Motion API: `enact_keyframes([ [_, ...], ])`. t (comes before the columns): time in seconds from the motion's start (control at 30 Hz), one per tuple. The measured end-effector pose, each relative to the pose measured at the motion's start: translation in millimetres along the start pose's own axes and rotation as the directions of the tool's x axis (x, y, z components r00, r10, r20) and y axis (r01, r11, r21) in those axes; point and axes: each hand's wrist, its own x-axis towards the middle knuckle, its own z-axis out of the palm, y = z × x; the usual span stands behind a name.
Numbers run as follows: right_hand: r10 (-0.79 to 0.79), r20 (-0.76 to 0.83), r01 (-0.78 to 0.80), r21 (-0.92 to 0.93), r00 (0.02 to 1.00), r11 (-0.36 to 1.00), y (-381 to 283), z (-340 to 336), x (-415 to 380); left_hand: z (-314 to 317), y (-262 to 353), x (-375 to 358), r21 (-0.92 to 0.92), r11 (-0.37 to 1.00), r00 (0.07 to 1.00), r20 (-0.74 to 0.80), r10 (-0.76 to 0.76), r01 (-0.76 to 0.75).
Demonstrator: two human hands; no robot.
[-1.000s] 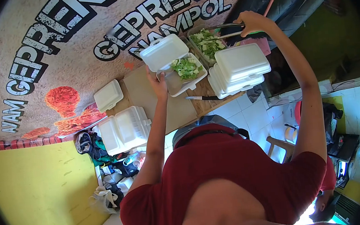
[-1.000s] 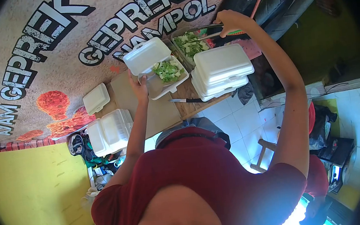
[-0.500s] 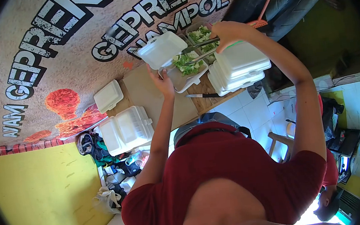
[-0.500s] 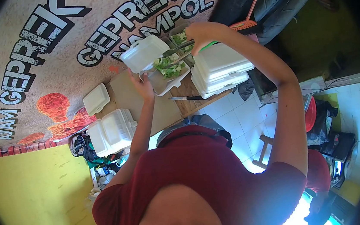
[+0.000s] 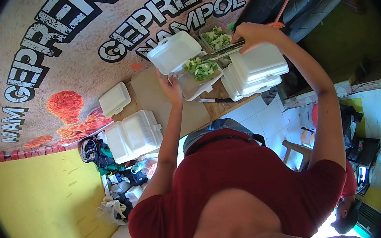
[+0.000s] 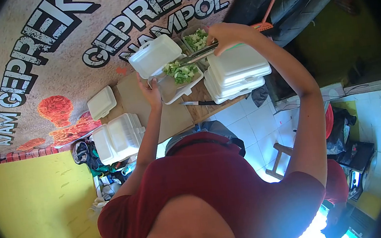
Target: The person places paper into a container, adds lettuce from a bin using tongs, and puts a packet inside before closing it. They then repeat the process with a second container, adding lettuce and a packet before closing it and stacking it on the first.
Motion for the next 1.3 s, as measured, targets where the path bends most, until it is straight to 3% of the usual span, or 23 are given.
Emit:
enact_keyframes([
  [0.1, -0.052, -0.036, 0.055, 0.069, 0.998, 0.996, 12.7, -5.9, -7.9, -5.5, -7.4, 3.5, -0.024, 1.000, 0.999, 0.033, 0.010, -0.010],
  [0.2, -0.012, -0.010, 0.014, 0.179, 1.000, 0.984, 17.7, -17.8, -16.8, -8.5, -13.6, 5.9, -0.041, 0.999, 0.999, 0.046, -0.003, 0.004],
  [0.3, 0.141, 0.060, -0.151, 0.210, 0.988, 0.966, 4.3, -43.8, -28.7, -8.5, -13.0, 7.5, -0.009, 1.000, 0.998, 0.064, -0.001, 0.002],
  [0.4, 0.158, -0.064, -0.151, 0.102, 0.985, 0.983, 39.8, -43.5, -28.7, -8.9, -11.9, 8.4, 0.003, 1.000, 0.997, 0.076, -0.011, 0.011],
  [0.53, 0.281, -0.040, -0.282, -0.007, 0.959, 0.959, 52.9, -41.7, -22.1, -8.1, -15.5, 10.1, -0.007, 1.000, 0.997, 0.077, 0.002, -0.001],
  [0.67, 0.195, -0.113, -0.207, -0.110, 0.974, 0.972, 82.5, -14.6, -10.3, -10.7, -24.8, 13.3, -0.020, 0.999, 0.996, 0.089, -0.025, 0.027],
  [0.83, 0.115, -0.257, -0.166, -0.185, 0.960, 0.969, 59.5, -19.0, -13.2, -7.0, -11.1, 13.6, -0.046, 0.999, 0.996, 0.086, -0.022, 0.026],
  [1.03, 0.030, -0.055, -0.027, 0.052, 0.998, 0.998, -1.2, -32.0, -6.0, -3.2, 1.0, 12.8, -0.020, 1.000, 0.995, 0.100, 0.014, -0.012],
  [1.13, -0.037, -0.051, 0.039, 0.052, 0.998, 0.998, -20.4, -26.2, -4.3, -1.5, 0.7, 14.1, -0.003, 0.999, 0.994, 0.095, 0.046, -0.046],
  [1.23, -0.058, -0.027, 0.055, -0.110, 0.998, 0.992, -25.0, -20.7, -0.6, -3.7, 1.7, 13.8, -0.011, 0.999, 0.995, 0.098, 0.033, -0.032],
  [1.3, -0.017, -0.003, 0.016, -0.088, 1.000, 0.996, -32.9, -21.1, 1.5, -4.5, 2.7, 13.9, -0.028, 1.000, 0.994, 0.106, 0.004, -0.001],
])
